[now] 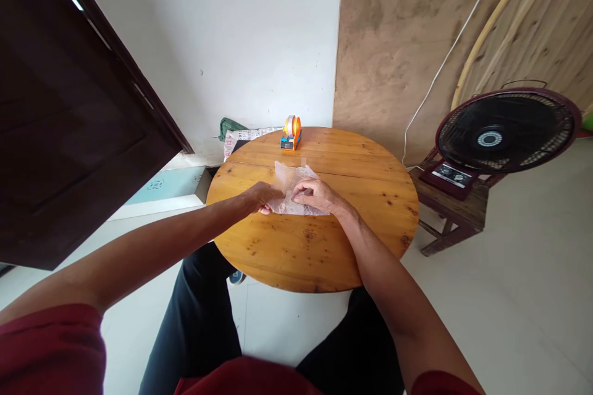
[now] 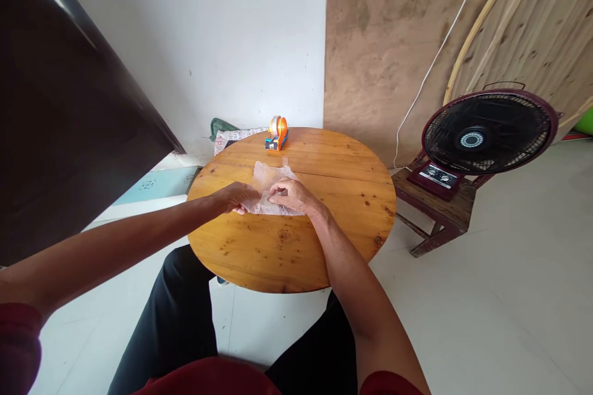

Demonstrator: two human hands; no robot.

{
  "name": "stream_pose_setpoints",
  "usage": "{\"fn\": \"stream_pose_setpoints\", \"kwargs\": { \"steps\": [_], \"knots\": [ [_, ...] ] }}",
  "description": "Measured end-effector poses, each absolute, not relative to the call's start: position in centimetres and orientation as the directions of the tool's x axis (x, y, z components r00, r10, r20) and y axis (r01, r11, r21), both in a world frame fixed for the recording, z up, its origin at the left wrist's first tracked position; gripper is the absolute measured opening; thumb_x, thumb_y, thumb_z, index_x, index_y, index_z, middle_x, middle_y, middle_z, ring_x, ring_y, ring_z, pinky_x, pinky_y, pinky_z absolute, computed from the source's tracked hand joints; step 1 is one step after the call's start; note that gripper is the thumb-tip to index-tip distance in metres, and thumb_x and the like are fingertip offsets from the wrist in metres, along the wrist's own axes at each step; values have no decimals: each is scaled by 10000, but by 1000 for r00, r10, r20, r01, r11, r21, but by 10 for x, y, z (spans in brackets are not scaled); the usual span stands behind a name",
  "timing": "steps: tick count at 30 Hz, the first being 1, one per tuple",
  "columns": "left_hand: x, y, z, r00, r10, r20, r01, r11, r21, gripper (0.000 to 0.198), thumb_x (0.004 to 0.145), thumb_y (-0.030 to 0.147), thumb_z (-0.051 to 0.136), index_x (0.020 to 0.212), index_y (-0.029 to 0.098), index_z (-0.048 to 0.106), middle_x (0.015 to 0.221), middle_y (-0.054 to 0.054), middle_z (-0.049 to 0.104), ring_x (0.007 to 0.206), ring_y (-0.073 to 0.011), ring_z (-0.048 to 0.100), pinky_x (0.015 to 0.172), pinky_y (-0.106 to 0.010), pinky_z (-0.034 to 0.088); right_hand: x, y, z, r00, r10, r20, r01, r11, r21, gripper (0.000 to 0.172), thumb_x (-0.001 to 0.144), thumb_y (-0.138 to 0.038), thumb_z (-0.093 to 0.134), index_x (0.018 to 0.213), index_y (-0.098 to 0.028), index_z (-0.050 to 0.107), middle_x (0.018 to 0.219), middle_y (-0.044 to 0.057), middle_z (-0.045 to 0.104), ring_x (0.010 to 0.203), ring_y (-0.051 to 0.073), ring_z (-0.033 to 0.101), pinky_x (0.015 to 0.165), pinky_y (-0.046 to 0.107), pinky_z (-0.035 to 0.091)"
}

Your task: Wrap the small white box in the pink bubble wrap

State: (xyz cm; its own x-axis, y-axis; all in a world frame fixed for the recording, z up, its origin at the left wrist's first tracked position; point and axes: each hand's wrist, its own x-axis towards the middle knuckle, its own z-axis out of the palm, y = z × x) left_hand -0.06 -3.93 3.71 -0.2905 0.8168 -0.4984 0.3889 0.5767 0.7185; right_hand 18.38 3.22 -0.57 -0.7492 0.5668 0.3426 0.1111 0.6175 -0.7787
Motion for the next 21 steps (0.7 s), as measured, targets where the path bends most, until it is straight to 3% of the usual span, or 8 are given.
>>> {"fn": "stream_pose_setpoints", "kwargs": {
  "steps": [3,6,10,15,21],
  "knots": [
    [3,-34,40,-251,782,-571,279,623,731,174,821,224,639,698,113,588,587,-10,583,498,-110,529,495,-249,467,183,31,-6,-742,583,331,126,606,-786,141,766,-283,704,851,-171,712,913,26,672,832,143,592,735,248,429],
    [8,-31,43,-213,778,-591,169,625,762,227,743,175,638,562,144,504,433,33,475,390,-81,430,439,-227,421,183,32,-8,-738,590,328,129,600,-789,139,759,-265,707,858,-167,717,936,33,671,852,148,599,748,252,432],
    [13,-31,49,-155,789,-594,68,609,790,190,690,187,652,564,146,516,455,27,508,393,-74,435,452,-222,442,183,34,-9,-751,570,333,119,612,-782,153,767,-271,694,877,-168,720,936,41,677,875,162,603,750,260,438],
    [13,-37,54,-97,822,-562,-11,564,826,224,725,318,610,633,114,623,585,-49,630,465,-111,530,510,-265,506,182,35,-11,-740,575,350,75,587,-806,145,742,-240,688,860,-158,704,927,45,684,847,158,606,752,266,450],
    [15,-47,43,-109,908,-404,-11,405,914,88,619,190,658,642,105,664,619,-33,644,496,-90,520,530,-241,478,185,35,-9,-764,571,301,115,580,-807,154,752,-249,656,874,-157,675,889,28,663,811,157,589,729,267,454]
  ]
}}
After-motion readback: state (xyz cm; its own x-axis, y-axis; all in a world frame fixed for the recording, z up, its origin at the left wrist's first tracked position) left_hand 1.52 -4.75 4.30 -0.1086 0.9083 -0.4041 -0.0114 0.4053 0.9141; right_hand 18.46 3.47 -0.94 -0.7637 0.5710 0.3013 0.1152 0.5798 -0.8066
